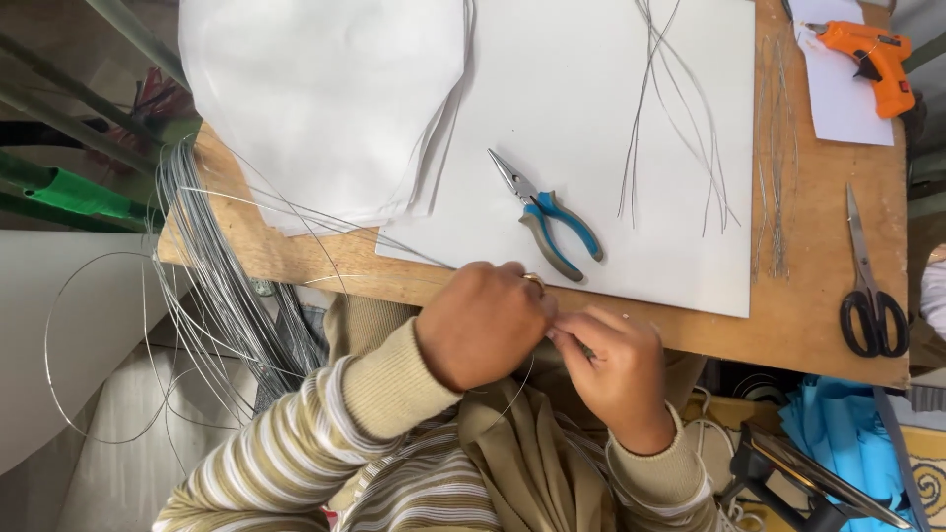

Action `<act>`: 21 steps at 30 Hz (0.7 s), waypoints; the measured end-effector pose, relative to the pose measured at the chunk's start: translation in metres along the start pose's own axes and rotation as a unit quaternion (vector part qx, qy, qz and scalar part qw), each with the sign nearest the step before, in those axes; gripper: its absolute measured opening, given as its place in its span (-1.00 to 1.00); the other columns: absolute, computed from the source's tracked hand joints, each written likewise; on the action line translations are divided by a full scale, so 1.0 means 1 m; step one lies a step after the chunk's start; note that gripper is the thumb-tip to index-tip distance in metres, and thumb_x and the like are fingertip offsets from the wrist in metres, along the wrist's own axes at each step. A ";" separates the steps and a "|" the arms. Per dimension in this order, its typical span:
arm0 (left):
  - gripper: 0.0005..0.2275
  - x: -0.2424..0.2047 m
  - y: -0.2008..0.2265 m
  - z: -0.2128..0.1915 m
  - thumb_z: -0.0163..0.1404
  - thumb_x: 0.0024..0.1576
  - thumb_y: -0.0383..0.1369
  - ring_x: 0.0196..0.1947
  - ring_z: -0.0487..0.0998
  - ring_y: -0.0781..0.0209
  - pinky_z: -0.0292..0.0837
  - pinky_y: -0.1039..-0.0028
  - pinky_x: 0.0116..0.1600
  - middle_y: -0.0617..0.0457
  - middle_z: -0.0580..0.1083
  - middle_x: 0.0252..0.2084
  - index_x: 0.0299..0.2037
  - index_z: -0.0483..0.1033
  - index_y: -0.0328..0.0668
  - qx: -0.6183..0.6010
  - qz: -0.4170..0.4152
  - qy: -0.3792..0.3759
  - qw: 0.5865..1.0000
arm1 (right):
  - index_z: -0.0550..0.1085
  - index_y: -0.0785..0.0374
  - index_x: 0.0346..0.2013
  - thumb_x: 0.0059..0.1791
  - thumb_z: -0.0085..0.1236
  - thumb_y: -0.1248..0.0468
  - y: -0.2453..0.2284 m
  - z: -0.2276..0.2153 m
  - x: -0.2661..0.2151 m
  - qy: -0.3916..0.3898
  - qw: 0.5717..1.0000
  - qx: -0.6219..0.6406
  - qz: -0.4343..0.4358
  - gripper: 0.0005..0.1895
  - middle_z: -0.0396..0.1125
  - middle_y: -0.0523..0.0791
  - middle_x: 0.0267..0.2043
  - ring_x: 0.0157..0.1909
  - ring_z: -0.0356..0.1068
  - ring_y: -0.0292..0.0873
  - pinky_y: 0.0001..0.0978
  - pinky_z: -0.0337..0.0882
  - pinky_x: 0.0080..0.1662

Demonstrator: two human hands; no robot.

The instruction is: Bending and cutting thin metal wires to a specific shape using pliers.

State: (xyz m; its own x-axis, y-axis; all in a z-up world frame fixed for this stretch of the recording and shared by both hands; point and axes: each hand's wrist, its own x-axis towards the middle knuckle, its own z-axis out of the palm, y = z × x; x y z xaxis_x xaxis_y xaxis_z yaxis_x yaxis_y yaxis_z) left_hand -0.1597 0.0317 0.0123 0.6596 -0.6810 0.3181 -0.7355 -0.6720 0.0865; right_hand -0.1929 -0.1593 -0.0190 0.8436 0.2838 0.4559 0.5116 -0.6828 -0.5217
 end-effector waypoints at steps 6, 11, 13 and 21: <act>-0.96 0.006 0.001 -0.009 0.11 0.19 -0.45 0.00 0.54 -0.06 0.46 -0.01 0.17 -0.05 0.46 -0.08 -0.21 0.61 -0.16 -0.144 -0.051 0.358 0.921 | 0.59 0.34 -0.47 -0.08 0.25 0.47 0.033 0.013 -0.016 -0.011 0.914 0.352 0.203 -0.93 0.44 -0.04 -0.63 -0.56 0.47 -0.26 -0.34 0.54 -0.49; -0.64 0.000 0.002 0.005 0.11 0.17 -0.56 -0.03 0.58 -0.14 0.61 0.14 -0.03 -0.27 0.45 -0.04 0.17 0.39 -0.45 -0.534 -0.272 0.323 0.732 | 0.57 0.51 -0.35 -0.08 0.24 0.50 0.032 0.021 -0.033 0.007 0.791 0.536 0.295 -0.94 0.49 0.13 -0.55 -0.56 0.53 -0.10 -0.23 0.61 -0.49; -0.69 -0.002 0.001 0.022 0.09 0.20 -0.44 -0.01 0.59 0.25 0.64 0.50 0.07 -0.07 0.56 -0.01 0.14 0.45 -0.31 -0.679 -0.292 0.245 0.627 | 0.57 0.56 -0.36 -0.14 0.30 0.50 0.026 0.024 -0.037 -0.034 0.783 0.500 0.369 -0.88 0.52 0.22 -0.46 -0.59 0.48 0.01 -0.29 0.54 -0.50; -0.88 0.000 -0.007 0.043 0.13 0.17 -0.51 -0.35 0.64 0.21 0.67 0.55 -0.26 -0.09 0.60 -0.36 -0.13 0.58 -0.39 -0.702 -0.316 0.227 0.597 | 0.60 0.56 -0.37 -0.13 0.34 0.45 0.010 0.024 -0.030 -0.094 0.773 0.505 0.373 -0.86 0.48 0.14 -0.59 -0.60 0.50 -0.04 -0.37 0.56 -0.51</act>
State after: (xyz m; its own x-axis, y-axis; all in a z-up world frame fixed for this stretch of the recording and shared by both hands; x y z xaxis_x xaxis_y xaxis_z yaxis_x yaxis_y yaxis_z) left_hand -0.1481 0.0239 -0.0287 0.9983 -0.0586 -0.0012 0.0228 0.3704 0.9286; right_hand -0.2098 -0.1584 -0.0550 0.9251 0.2228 -0.3075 -0.3429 0.1424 -0.9285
